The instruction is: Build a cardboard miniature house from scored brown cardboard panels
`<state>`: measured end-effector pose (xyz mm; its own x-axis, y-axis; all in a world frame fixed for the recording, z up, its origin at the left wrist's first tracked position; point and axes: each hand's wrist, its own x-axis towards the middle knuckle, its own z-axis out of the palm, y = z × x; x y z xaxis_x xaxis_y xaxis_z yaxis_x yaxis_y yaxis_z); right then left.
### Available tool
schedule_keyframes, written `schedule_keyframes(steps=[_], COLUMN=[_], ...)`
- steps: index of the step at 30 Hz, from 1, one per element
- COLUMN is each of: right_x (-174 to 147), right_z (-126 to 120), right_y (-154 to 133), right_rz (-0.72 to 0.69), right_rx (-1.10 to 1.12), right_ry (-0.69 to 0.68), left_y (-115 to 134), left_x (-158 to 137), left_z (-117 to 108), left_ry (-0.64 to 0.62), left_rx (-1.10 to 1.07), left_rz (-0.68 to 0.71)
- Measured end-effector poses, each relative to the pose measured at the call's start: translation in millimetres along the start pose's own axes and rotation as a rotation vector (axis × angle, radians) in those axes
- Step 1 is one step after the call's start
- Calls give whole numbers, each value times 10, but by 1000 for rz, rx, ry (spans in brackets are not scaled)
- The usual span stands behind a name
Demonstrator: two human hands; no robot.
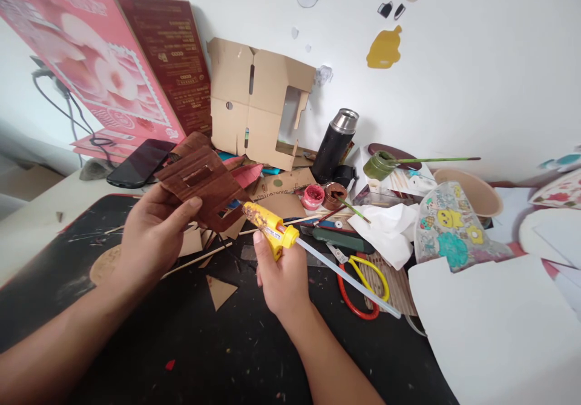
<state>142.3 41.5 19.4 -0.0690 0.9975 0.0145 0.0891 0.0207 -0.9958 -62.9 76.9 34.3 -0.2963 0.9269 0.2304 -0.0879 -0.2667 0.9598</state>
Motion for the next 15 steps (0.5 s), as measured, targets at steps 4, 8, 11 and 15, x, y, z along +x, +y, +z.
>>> schedule_keyframes(steps=[4, 8, 11, 15], right_x=[8, -1, -21, -69], right_z=[7, 11, 19, 84], right_y=[21, 53, 56, 79], right_rz=[10, -21, -156, -318], right_rx=[-13, -81, -273, -598], right_ry=[4, -27, -51, -142], left_y=[87, 120, 112, 118], left_x=[127, 235, 259, 276], left_z=[-23, -54, -89, -151], left_ry=[170, 257, 253, 246], left_rx=[-82, -137, -158, -156], left_rz=[56, 59, 61, 95])
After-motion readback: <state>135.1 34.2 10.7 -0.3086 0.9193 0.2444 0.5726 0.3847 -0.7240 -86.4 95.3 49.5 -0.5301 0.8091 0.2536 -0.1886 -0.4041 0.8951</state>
